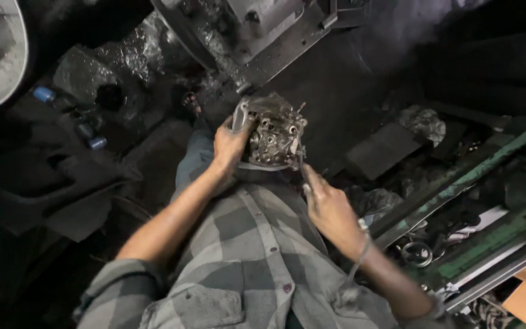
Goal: The person holds a motorcycle engine cylinder head and presses its surfaces against a spinning bench grinder, rotating the part repeatedly to grind and clean its faces and fins. They reposition the part between passes and continue grinding different sides throughout the clip.
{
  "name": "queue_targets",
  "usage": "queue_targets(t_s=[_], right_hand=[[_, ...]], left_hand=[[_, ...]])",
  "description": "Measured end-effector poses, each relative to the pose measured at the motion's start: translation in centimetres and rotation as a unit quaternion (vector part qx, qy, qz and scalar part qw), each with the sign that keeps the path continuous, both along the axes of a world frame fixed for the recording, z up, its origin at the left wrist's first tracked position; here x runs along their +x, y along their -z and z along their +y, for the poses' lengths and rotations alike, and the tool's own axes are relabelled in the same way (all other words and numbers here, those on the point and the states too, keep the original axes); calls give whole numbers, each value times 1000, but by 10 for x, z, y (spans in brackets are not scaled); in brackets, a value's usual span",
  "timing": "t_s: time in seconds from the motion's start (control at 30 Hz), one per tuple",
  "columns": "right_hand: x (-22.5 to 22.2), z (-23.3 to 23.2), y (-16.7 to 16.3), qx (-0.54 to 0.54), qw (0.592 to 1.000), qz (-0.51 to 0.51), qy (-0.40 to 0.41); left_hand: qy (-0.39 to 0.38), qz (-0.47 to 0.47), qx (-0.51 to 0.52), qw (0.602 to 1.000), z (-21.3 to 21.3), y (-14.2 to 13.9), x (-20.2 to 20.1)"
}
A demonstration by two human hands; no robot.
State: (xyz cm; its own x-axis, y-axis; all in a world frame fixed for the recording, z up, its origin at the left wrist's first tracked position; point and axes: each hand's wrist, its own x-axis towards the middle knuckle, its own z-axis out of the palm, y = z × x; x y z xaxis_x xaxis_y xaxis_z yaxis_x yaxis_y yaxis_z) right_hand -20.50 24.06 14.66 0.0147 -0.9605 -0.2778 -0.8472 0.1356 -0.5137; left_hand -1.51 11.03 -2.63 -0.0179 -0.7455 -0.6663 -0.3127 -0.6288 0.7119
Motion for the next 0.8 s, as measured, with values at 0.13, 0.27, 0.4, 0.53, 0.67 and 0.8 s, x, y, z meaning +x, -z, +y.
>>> queue_targets(t_s=[0.13,0.27,0.4,0.53,0.67,0.8], right_hand=[[-21,32,84,-56,963,-169,200],[-84,43,136,-65,946,-204,243],[-114,19,169,13,941,-231,248],[-78,-9,173,58,815,-508,274],[-32,-24,147,99,654,-708,245],[-7,-50,117,84,680,-693,225]], left_hand=[[-79,144,15,986,5,-9,1],[-51,164,1,985,-5,-32,8],[-1,174,27,984,-11,-49,9],[-84,338,133,928,-4,-48,3],[-116,297,192,928,-3,-33,10],[-71,342,148,925,-10,-24,25]])
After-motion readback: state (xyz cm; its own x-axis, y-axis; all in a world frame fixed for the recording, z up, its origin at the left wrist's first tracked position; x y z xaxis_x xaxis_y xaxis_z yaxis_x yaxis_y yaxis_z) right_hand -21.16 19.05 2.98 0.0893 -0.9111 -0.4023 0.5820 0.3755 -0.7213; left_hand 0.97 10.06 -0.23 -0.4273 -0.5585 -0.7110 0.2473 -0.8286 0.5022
